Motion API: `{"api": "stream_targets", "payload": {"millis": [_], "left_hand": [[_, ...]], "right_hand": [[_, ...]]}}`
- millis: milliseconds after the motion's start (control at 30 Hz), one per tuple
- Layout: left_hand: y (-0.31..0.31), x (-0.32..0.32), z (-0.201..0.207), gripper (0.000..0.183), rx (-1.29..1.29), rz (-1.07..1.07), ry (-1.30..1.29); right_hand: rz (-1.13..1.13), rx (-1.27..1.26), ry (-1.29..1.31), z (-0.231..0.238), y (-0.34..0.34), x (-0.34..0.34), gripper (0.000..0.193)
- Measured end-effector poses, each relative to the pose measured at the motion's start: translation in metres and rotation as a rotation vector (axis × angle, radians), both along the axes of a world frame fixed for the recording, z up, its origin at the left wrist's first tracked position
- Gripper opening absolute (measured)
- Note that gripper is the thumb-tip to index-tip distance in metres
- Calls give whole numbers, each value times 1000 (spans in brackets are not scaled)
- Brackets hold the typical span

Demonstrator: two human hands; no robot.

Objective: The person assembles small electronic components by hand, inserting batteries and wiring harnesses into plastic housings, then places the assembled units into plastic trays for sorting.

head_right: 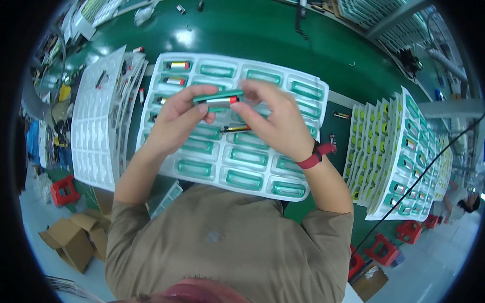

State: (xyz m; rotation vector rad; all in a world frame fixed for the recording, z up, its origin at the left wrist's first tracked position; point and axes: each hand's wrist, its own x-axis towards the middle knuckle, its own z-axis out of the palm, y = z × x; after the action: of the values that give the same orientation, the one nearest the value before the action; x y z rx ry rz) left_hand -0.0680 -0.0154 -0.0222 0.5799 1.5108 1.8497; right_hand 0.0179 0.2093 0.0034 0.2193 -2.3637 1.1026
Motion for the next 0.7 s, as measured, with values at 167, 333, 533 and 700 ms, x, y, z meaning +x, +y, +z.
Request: {"api": "stream_targets", "payload": {"millis": [167, 333, 533, 700], "left_hand": [[6, 0, 9, 38, -97, -23, 112], [7, -3, 8, 34, -163, -67, 184], [3, 5, 12, 33, -345, 18, 679], [-2, 3, 16, 49, -293, 53, 1181]], "right_hand": [[238, -530, -369, -10, 9, -2, 43], [164, -170, -198, -10, 5, -2, 34], [169, 230, 132, -13, -1, 5, 47], [207, 395, 182, -8, -3, 7, 47]]}}
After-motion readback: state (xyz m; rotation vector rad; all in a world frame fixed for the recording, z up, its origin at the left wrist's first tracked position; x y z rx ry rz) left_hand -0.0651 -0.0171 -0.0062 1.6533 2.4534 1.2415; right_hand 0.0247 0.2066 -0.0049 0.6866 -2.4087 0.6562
